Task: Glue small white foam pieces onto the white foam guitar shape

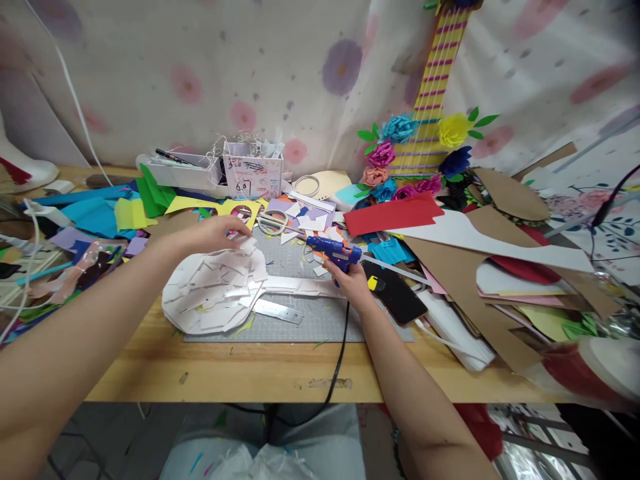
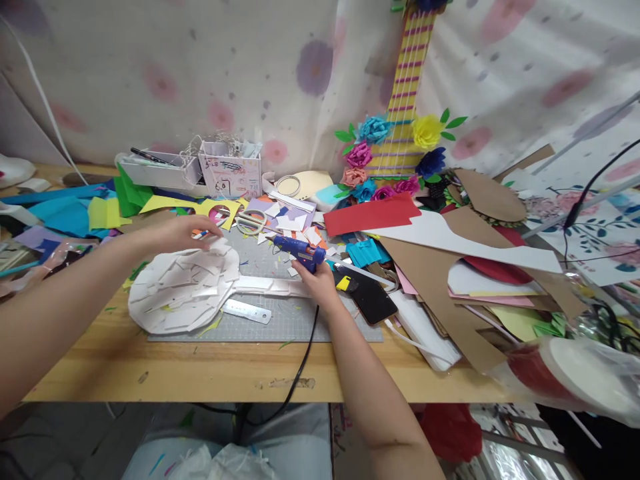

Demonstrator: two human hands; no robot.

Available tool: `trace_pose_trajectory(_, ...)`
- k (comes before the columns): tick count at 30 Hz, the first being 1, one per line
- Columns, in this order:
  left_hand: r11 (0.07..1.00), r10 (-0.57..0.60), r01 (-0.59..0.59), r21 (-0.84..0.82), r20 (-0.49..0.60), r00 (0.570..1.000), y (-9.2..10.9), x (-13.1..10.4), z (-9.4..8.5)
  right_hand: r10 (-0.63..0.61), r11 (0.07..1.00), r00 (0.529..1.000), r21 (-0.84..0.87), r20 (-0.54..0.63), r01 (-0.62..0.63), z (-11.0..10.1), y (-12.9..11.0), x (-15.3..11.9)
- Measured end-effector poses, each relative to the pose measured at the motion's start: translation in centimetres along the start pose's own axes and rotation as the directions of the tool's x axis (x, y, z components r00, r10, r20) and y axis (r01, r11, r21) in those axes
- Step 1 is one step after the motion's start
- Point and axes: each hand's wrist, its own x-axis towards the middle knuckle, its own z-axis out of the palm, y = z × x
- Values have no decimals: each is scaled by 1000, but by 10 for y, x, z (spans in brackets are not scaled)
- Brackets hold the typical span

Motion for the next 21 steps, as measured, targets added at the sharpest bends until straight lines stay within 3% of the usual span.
trace_pose_trajectory(4,978,84,-102,179,106,991,-3,7,17,-27,1000,1000,-13,1,27,2,0,-1)
trace_pose_trajectory(11,946,144,-191,261,190,971,0,11,26,-26,1000,1000,5,-3,26,2,-1,-1)
trace_pose_trajectory(17,931,61,-145,336,247,967,0,9,26,8,999,999,48,-36,-6,2,0,-1)
trace_pose_trajectory(21,955,38,-86,284,170,985,-4,8,21,43,998,996,52,-74,-39,1,0,0)
